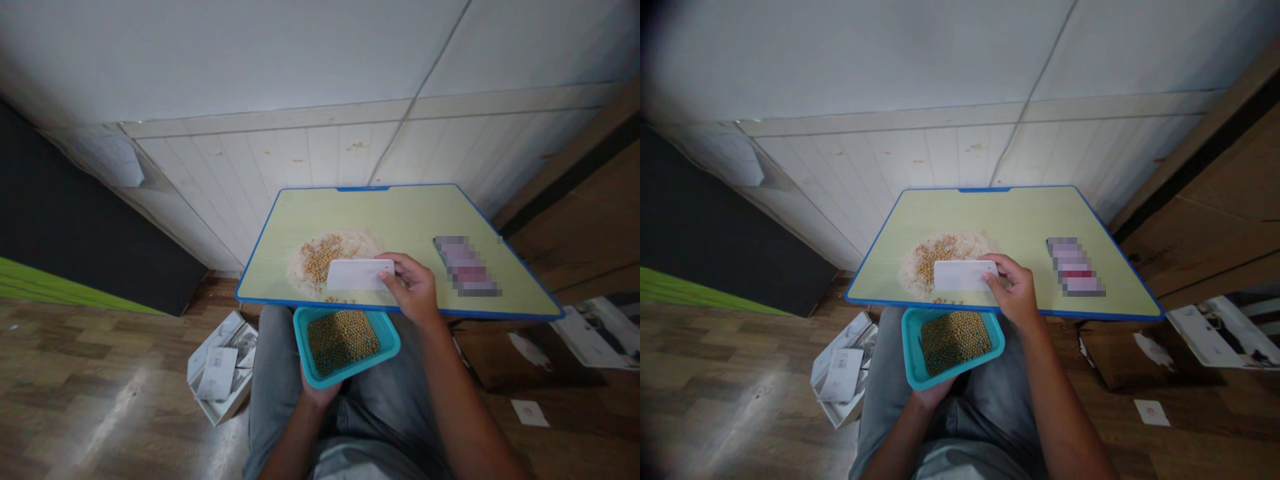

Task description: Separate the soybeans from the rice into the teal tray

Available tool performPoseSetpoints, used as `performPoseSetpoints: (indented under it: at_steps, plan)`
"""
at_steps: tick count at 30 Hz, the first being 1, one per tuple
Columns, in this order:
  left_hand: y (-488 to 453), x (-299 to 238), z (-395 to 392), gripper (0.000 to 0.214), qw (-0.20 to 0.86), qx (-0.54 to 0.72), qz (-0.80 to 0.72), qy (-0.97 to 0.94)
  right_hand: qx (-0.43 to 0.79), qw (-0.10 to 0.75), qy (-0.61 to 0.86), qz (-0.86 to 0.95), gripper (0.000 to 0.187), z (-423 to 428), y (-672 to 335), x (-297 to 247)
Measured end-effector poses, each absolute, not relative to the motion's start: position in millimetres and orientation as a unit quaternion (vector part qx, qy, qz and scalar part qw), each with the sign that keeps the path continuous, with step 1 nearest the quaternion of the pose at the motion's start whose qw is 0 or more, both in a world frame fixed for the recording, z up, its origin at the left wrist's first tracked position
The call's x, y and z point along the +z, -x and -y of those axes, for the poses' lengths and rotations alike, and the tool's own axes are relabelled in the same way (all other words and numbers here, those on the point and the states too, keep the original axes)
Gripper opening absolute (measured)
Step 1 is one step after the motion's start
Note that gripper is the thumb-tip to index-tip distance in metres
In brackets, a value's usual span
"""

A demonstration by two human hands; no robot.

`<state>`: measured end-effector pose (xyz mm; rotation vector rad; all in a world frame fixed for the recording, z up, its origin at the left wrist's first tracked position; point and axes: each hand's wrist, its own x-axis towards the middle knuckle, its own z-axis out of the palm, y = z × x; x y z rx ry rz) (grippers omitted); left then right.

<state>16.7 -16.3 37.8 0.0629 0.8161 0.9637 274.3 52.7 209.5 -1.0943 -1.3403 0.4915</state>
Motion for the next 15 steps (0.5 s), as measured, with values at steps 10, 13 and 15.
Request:
performPoseSetpoints:
  at_steps: [10, 13, 15]
  plan:
    - [-22, 33, 17, 0.038, 0.825, 0.454, -0.335, -0.042, 0.261, 0.611, 0.460, 0.589, 0.024, -52, -272, 215]
    - [-20, 31, 17, 0.044, 0.823, 0.460, -0.331, -0.024, 0.272, 0.610, 0.456, 0.588, 0.024, -51, -272, 216]
    - [-18, 29, 17, 0.048, 0.830, 0.455, -0.323, -0.021, 0.274, 0.611, 0.459, 0.583, 0.025, -50, -272, 216]
